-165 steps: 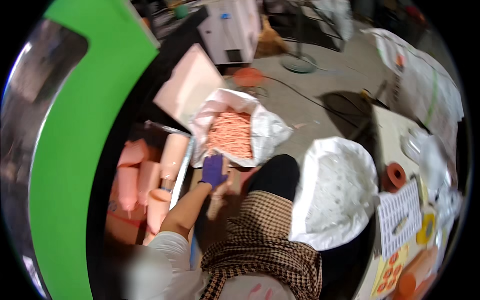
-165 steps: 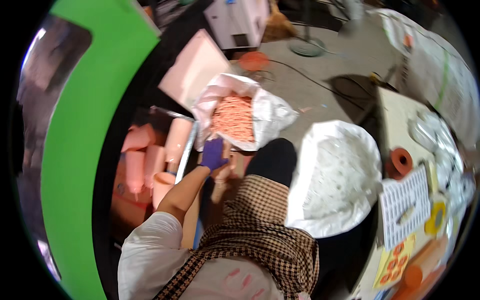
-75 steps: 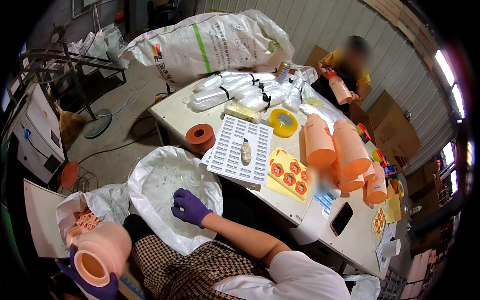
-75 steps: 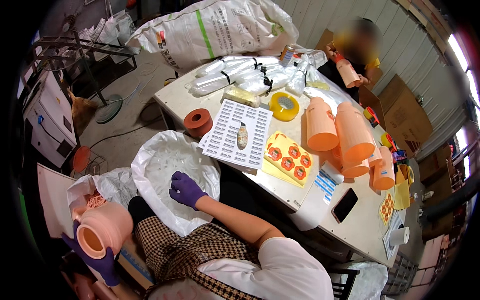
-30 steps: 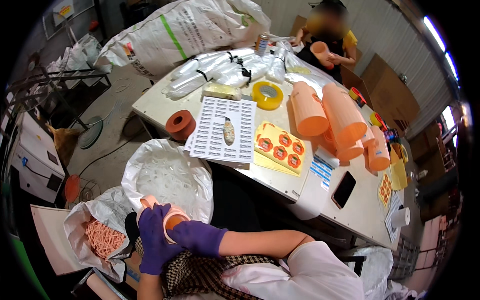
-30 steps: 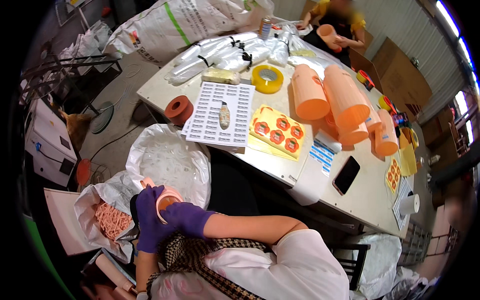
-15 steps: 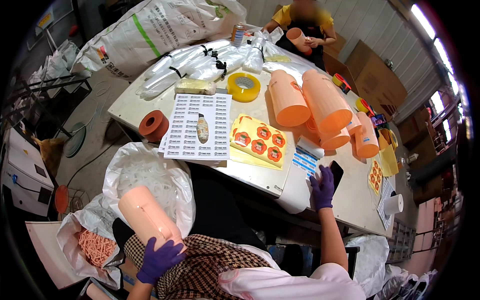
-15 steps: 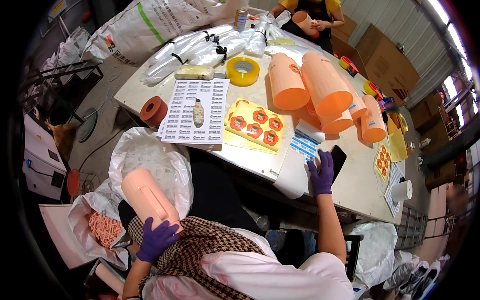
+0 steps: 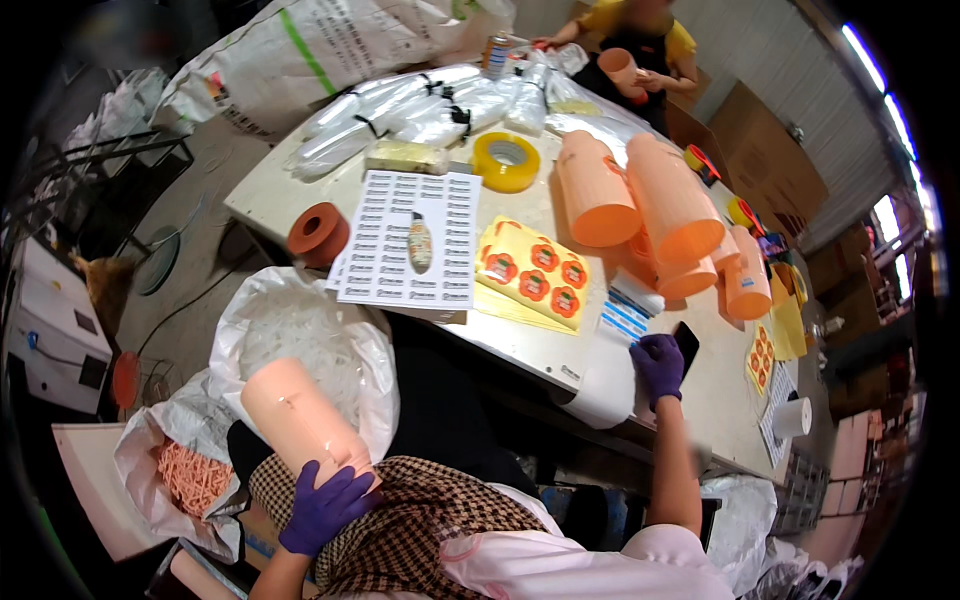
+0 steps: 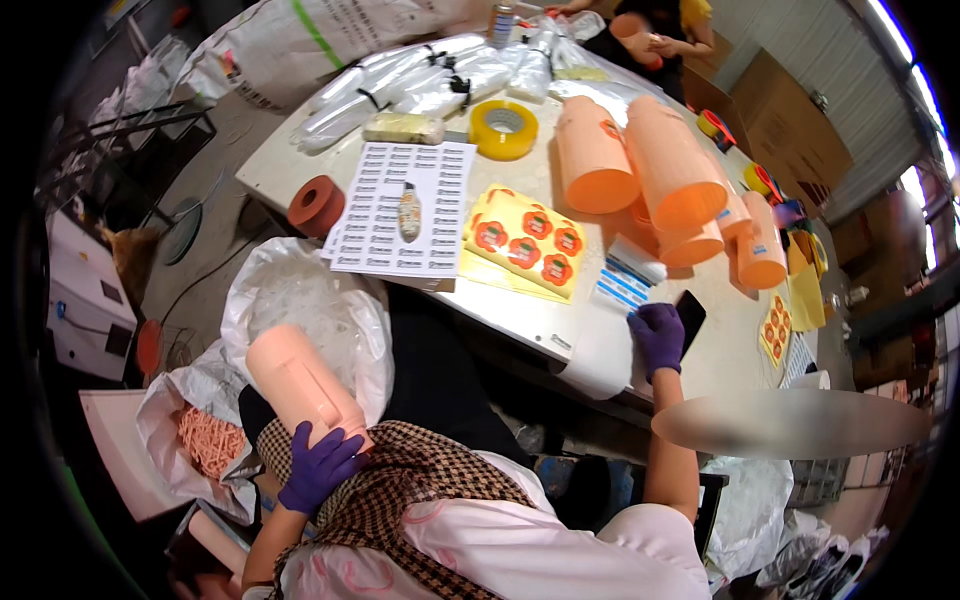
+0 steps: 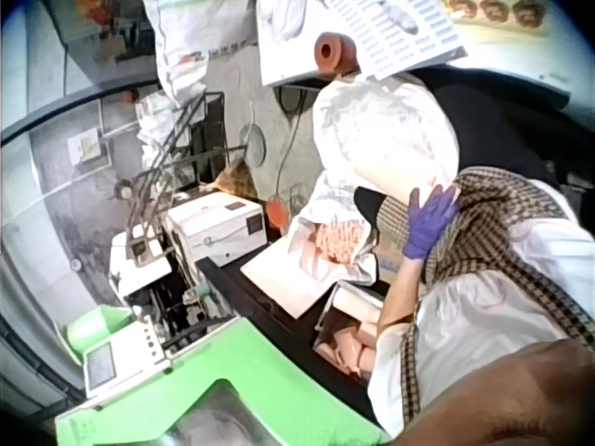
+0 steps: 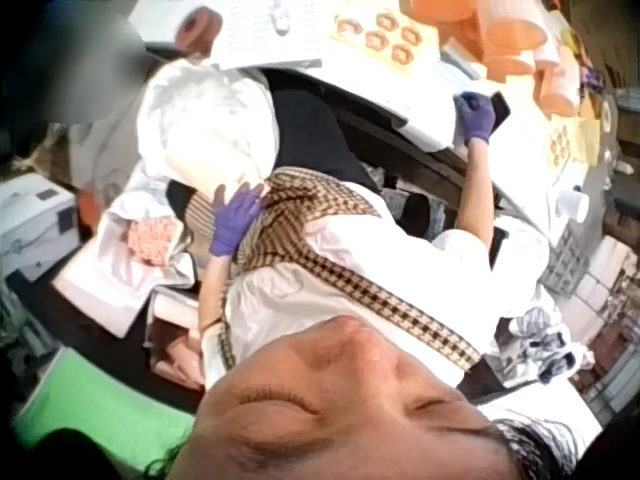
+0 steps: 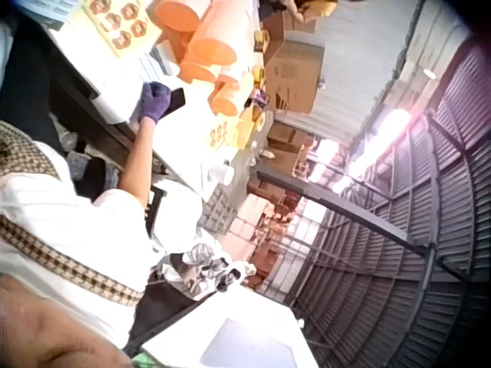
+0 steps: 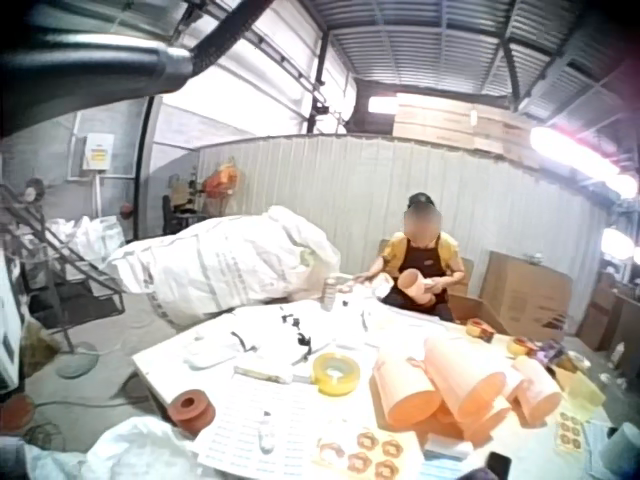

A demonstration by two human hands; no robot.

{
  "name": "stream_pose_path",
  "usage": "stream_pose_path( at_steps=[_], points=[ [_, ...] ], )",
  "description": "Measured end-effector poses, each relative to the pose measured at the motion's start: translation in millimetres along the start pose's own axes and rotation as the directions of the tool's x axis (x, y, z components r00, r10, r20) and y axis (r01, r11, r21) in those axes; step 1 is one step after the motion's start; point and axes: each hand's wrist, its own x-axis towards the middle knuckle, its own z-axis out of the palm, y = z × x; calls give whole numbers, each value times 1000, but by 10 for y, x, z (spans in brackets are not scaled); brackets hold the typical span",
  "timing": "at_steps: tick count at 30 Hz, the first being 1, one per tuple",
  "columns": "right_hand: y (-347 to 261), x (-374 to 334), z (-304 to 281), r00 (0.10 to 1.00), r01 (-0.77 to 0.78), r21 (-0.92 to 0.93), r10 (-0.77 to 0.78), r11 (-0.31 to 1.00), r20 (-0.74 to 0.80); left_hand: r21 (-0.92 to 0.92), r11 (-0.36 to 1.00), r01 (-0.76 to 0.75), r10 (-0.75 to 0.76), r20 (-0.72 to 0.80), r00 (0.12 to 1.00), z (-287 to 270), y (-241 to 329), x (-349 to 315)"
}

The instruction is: The person applies stickers to plastic bottles, then inserts a small tube into each bottle and places them into a bin.

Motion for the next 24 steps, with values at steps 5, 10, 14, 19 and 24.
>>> stream_pose_path(
  at_steps=[5, 10, 14, 19, 24],
  points=[
    [37, -327, 76, 862, 459, -331, -504, 824, -57, -31, 999, 28, -28, 5, 1000, 165, -50, -255],
    [-1680, -453, 531, 911, 358, 386, -409, 850, 55, 237, 967, -88, 98, -29, 995, 110, -82, -218],
    [-3249, -638, 1566, 535, 282, 704, -716, 652, 448, 423, 892, -159, 118, 123, 985, 154, -42, -398],
    [-4163, -765, 2675, 119, -26, 587, -580, 809, 806, 323, 939, -117, 97, 77, 992, 113, -18, -384],
    [-4213, -769, 2970, -21, -50, 459, -461, 887, 887, 421, 888, -183, 151, 108, 983, 159, -21, -394]
  ],
)
